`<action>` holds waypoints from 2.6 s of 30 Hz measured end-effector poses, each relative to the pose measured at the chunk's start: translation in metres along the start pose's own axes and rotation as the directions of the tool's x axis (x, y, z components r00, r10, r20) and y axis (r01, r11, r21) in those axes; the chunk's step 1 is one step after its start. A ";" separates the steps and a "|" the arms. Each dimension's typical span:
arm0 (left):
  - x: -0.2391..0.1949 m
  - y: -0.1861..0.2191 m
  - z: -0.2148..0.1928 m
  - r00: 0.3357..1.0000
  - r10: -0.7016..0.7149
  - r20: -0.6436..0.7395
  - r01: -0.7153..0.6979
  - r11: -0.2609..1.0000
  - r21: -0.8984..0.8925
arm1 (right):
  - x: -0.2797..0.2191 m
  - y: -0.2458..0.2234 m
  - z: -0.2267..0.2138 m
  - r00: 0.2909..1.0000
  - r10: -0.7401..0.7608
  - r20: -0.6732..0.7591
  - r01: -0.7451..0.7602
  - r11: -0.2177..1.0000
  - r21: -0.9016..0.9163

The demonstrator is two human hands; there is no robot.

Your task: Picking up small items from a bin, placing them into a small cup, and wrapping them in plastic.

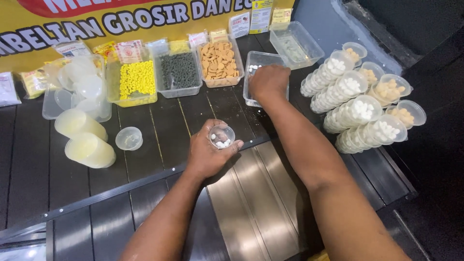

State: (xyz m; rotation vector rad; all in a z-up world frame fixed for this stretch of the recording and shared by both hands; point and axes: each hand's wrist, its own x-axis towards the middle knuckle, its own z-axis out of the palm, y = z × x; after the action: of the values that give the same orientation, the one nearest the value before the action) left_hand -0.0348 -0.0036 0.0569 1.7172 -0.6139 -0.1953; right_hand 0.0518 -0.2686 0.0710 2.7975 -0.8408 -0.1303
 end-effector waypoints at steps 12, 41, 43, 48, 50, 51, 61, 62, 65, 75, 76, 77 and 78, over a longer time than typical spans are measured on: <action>0.001 -0.003 -0.001 1.000 -0.005 0.010 0.005 1.000 -0.013 | 0.005 0.008 0.008 0.998 -0.012 -0.070 0.023 0.986 0.163; -0.002 0.015 -0.006 0.990 -0.123 0.067 0.119 0.991 0.055 | -0.105 0.030 -0.061 0.937 -0.340 0.076 0.302 0.901 0.312; -0.002 0.015 -0.005 0.990 -0.124 0.072 0.121 0.992 0.044 | -0.106 0.032 -0.061 0.929 -0.365 0.067 0.328 0.893 0.309; -0.001 0.016 -0.005 0.986 -0.150 0.077 0.144 0.987 0.075 | -0.098 0.035 -0.053 0.923 -0.384 0.022 0.341 0.841 0.419; -0.001 0.012 -0.004 0.989 -0.129 0.078 0.123 0.990 0.073 | -0.097 0.035 -0.054 0.923 -0.384 0.037 0.331 0.838 0.433; -0.001 0.010 -0.004 0.991 -0.107 0.075 0.102 0.992 0.068 | -0.096 0.036 -0.055 0.921 -0.385 0.053 0.324 0.836 0.443; -0.002 0.008 -0.003 0.995 -0.066 0.071 0.061 0.996 0.058 | -0.086 0.038 -0.046 0.903 -0.413 0.122 0.312 0.823 0.475; -0.002 0.008 -0.004 0.995 -0.061 0.074 0.057 0.997 0.052 | -0.085 0.040 -0.045 0.896 -0.428 0.116 0.330 0.818 0.470; -0.001 0.009 -0.005 0.996 -0.045 0.077 0.042 0.998 0.043 | -0.085 0.041 -0.043 0.888 -0.449 0.095 0.350 0.796 0.494; -0.002 0.001 -0.001 0.999 -0.011 0.049 0.009 0.999 0.033 | -0.084 0.038 -0.033 0.884 -0.452 -0.121 0.438 0.706 0.556; -0.001 0.002 0.000 0.999 -0.016 0.042 0.015 0.999 0.033 | -0.080 0.040 -0.027 0.880 -0.460 -0.119 0.443 0.703 0.556; -0.001 0.003 0.000 0.999 0.002 0.038 -0.003 0.999 0.034 | -0.076 0.041 -0.022 0.888 -0.434 -0.154 0.436 0.684 0.585; 0.000 0.003 -0.001 0.999 0.020 0.034 -0.021 0.999 0.035 | -0.072 0.042 -0.016 0.895 -0.406 -0.187 0.429 0.663 0.613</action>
State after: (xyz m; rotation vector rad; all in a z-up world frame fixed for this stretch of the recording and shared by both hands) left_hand -0.0356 -0.0032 0.0598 1.7439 -0.6632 -0.2002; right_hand -0.0282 -0.2597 0.0980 3.5956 -0.2079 0.1799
